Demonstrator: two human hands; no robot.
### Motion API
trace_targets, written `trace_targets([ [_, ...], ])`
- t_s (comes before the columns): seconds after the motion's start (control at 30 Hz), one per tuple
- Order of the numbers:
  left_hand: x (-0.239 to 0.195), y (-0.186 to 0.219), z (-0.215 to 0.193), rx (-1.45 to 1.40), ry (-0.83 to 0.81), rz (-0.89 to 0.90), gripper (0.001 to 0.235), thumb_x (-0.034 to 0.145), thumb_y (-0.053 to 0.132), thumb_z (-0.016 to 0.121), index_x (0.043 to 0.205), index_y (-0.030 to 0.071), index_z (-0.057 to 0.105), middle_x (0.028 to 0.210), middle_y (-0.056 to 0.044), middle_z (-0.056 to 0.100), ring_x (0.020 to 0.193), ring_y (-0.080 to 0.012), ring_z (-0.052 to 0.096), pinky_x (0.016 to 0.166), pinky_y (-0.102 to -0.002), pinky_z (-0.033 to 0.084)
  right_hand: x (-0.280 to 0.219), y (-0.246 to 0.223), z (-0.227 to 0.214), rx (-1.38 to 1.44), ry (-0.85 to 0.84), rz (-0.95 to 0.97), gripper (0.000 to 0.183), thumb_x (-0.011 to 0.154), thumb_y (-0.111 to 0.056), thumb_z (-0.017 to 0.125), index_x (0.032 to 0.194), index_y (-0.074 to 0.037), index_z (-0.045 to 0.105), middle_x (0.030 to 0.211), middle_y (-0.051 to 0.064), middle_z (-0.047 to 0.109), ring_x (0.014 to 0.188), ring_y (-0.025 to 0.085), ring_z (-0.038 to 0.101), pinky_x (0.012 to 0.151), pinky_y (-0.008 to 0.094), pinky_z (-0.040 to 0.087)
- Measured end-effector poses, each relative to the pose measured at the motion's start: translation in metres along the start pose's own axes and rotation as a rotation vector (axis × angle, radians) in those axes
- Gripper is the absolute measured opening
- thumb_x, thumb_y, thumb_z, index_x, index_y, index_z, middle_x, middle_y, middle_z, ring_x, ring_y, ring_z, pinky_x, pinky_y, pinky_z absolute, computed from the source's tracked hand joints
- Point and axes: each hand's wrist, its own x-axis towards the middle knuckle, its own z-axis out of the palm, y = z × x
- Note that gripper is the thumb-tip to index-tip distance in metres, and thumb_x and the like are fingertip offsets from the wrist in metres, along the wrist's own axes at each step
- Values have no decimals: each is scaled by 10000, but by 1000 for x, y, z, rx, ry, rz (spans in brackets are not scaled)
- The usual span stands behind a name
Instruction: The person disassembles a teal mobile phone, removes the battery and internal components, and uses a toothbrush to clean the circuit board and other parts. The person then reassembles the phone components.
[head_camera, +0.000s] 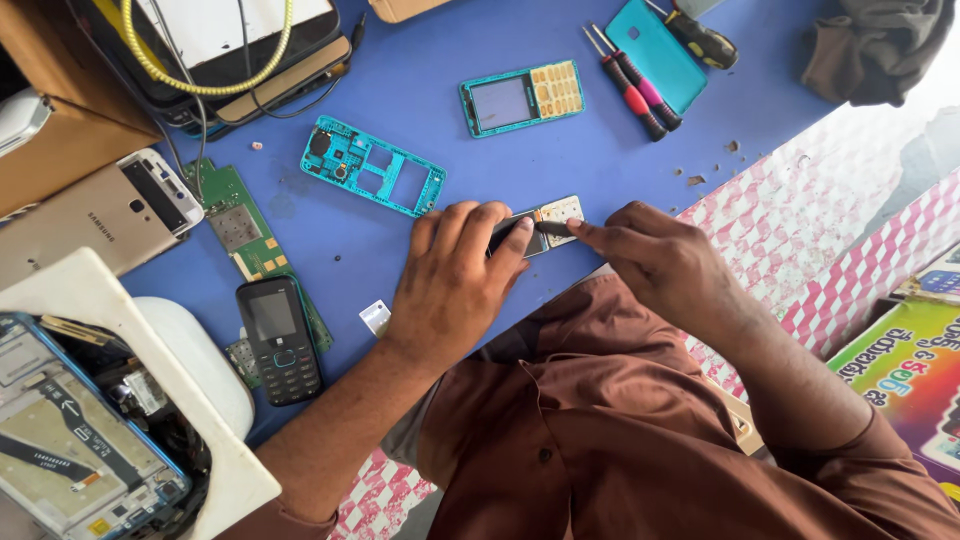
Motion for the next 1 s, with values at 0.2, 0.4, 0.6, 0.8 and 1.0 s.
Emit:
trace_targets([
  [0.2,-1,1,1,39,21,11,352,926,237,734,1233,67,706,1209,-78,610,1109,-252,572,960,-451,456,4,-7,7,-46,48,113,389,916,13,684,1273,-136,729,864,78,622,660,226,633,601,394,518],
  [0.4,-1,4,4,92,67,2,246,979,165,684,1204,77,730,1187,-62,626,1098,-224,583,949,-437,468,-4,-13,14,-97,37,110,382,943,-3,654,1293,-144,712,850,62,609,611,191,617,537,364,526],
  [0.6,-3,2,5,110,27,2,257,967,147,673,1204,68,734,1176,-60,633,1072,-217,584,944,-428,475,-1,-4,23,-176,98,115,391,944,-2,663,1303,-145,722,873,46,624,595,182,603,508,366,505],
  [0.8,-1,3,2,106,45,-15,208,985,141,677,1172,71,734,1156,-65,643,1060,-227,590,876,-410,482,-6,-16,20,-164,68,76,383,944,-23,660,1302,-150,707,897,51,633,621,187,613,530,363,518],
  [1.0,-1,0,3,78,53,-12,208,971,133,677,1162,68,730,1157,-80,647,1076,-235,595,880,-411,491,-11,-5,17,-256,78,161,394,973,7,639,1329,-144,714,920,45,668,558,171,598,484,347,509],
])
